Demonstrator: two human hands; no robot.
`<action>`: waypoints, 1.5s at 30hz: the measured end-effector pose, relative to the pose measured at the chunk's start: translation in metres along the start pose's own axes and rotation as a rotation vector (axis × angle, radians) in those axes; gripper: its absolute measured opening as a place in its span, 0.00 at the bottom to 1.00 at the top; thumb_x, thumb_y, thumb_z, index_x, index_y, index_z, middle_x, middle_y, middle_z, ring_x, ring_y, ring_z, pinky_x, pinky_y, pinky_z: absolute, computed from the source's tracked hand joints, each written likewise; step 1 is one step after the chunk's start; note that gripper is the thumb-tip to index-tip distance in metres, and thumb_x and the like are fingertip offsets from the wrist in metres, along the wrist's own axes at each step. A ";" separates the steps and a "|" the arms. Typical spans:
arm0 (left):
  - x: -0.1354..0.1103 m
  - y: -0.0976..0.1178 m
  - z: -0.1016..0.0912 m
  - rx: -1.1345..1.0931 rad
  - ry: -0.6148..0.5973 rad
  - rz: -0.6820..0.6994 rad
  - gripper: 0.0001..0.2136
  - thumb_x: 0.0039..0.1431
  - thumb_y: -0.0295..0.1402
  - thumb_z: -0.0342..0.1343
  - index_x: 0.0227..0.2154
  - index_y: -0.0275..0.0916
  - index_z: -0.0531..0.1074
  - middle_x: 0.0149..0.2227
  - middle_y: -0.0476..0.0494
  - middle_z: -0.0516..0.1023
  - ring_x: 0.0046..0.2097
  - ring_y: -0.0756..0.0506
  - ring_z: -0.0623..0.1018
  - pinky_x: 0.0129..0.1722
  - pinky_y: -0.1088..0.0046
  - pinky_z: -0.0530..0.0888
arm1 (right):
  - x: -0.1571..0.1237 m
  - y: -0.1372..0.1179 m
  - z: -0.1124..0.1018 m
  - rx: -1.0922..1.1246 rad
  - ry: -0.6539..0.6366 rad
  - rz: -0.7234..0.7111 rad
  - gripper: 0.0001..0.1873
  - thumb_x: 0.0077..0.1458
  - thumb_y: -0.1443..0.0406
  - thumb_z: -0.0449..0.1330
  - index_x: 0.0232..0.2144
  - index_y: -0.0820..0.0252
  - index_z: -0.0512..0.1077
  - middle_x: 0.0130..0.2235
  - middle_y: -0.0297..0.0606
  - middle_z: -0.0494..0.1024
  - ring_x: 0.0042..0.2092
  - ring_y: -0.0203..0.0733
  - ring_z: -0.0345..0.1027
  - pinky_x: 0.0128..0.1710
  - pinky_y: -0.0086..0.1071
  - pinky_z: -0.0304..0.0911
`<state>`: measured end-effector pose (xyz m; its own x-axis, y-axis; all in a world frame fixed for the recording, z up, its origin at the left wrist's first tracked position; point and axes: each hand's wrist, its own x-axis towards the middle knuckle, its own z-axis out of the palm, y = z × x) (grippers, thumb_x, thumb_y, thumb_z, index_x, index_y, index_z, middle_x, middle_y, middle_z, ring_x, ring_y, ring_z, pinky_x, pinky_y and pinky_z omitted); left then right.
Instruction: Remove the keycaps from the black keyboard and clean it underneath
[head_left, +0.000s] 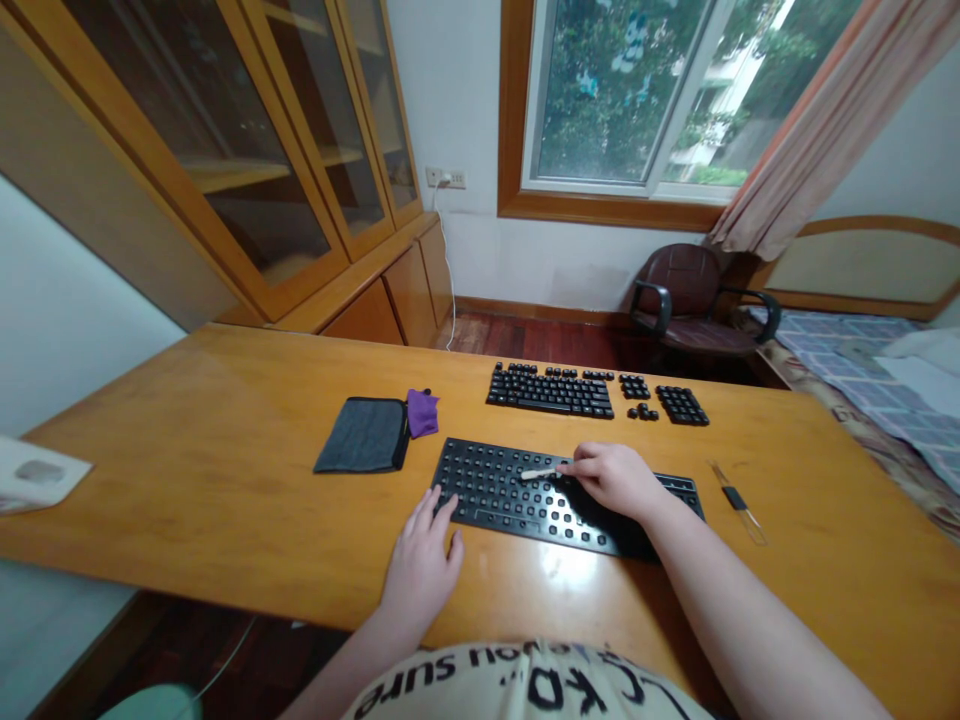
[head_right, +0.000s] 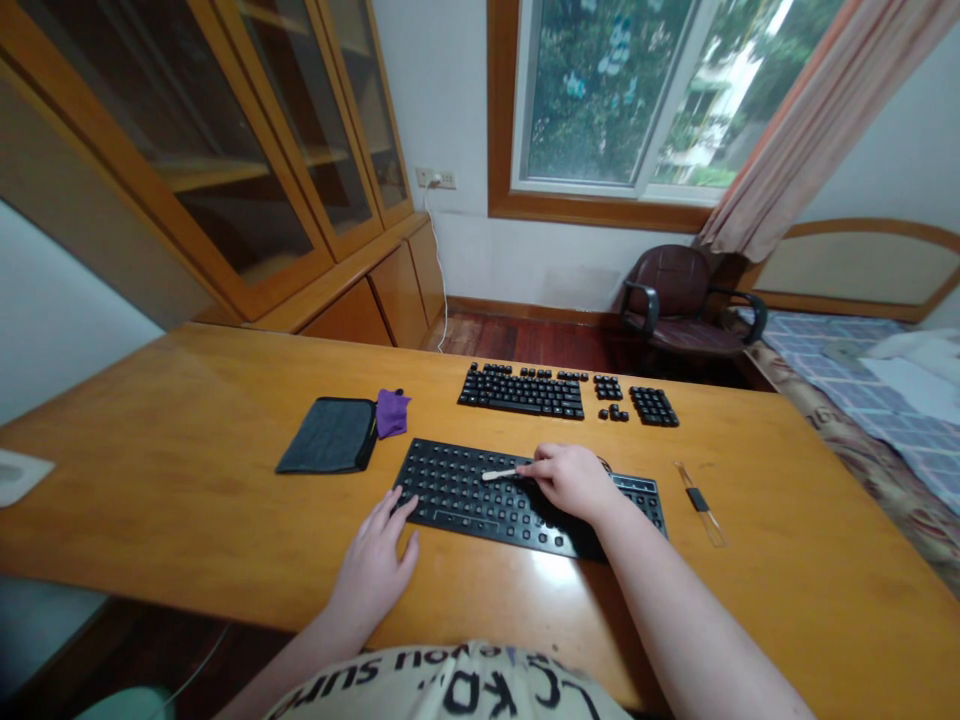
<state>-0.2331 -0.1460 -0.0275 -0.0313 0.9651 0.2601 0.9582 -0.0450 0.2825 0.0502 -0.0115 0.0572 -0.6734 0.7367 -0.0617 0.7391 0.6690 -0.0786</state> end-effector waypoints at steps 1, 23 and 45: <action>0.000 0.000 0.000 -0.006 0.004 -0.002 0.19 0.55 0.30 0.48 0.50 0.35 0.68 0.57 0.34 0.65 0.57 0.37 0.66 0.54 0.57 0.67 | -0.001 0.002 0.000 -0.014 -0.004 0.018 0.17 0.62 0.60 0.47 0.45 0.42 0.74 0.37 0.36 0.75 0.36 0.37 0.69 0.33 0.28 0.58; 0.000 0.000 0.000 -0.013 0.017 -0.002 0.19 0.55 0.29 0.48 0.50 0.36 0.67 0.56 0.35 0.66 0.57 0.37 0.66 0.53 0.57 0.68 | -0.009 0.014 0.003 -0.015 0.047 0.180 0.17 0.60 0.64 0.48 0.45 0.44 0.74 0.35 0.36 0.75 0.35 0.37 0.70 0.31 0.27 0.58; 0.001 0.000 0.001 0.025 -0.005 0.005 0.19 0.56 0.30 0.47 0.51 0.35 0.67 0.57 0.34 0.65 0.58 0.37 0.65 0.54 0.57 0.68 | -0.024 0.017 0.004 -0.058 0.067 0.164 0.18 0.61 0.63 0.47 0.45 0.42 0.74 0.36 0.35 0.75 0.35 0.37 0.70 0.30 0.27 0.58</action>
<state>-0.2333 -0.1449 -0.0282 -0.0250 0.9661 0.2569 0.9652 -0.0436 0.2579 0.0788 -0.0182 0.0536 -0.5428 0.8399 -0.0026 0.8398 0.5427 -0.0149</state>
